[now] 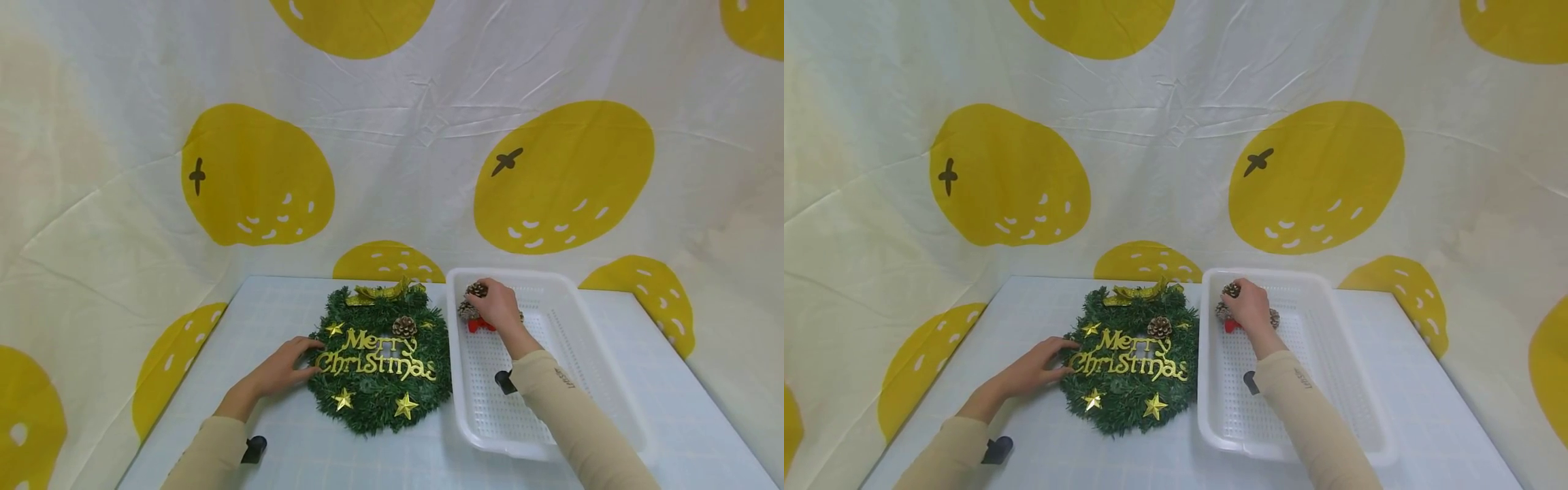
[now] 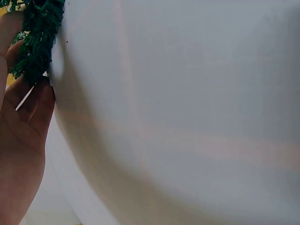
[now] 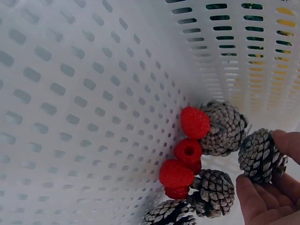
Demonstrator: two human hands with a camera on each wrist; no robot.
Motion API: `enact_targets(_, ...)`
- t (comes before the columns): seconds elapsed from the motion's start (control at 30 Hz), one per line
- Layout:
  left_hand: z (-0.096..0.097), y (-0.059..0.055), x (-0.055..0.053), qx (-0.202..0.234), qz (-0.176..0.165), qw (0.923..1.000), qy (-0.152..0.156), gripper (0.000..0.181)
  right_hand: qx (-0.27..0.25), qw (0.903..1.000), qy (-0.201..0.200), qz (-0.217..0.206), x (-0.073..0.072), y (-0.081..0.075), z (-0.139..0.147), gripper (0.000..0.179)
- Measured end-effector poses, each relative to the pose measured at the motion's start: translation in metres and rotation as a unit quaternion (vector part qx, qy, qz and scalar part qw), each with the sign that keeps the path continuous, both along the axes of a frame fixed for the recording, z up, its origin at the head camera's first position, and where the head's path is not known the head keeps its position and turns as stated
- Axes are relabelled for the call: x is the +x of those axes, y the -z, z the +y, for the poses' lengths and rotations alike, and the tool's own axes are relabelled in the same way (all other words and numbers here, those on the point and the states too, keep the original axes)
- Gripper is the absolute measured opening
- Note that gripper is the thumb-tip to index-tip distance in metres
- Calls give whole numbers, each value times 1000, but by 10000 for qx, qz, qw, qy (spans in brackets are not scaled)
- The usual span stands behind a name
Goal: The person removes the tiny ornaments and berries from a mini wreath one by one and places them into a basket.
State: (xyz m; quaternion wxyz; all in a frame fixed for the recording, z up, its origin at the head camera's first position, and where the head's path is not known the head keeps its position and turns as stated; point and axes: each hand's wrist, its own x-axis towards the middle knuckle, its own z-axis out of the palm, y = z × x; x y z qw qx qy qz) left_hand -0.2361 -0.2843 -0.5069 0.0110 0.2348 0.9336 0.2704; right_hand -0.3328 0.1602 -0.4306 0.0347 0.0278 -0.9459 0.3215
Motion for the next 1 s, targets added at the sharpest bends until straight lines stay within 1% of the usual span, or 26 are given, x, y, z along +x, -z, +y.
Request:
enact_targets(0.17,0,-1,0,12,28,10000,7,46,51,10000,-69,-38,1,-2,-1,52)
enact_targets(0.6,1,-3,0,26,-94,9999,-36,47,126,9998,-157,-90,0,-5,-3,53)
enact_targets(0.83,1,-3,1,19,-133,9999,-31,47,97,9998,-166,-1,1,-4,0,52)
enact_targets(1.0,0,-2,0,37,-146,9999,-29,47,78,9998,-153,86,2,-9,2,53)
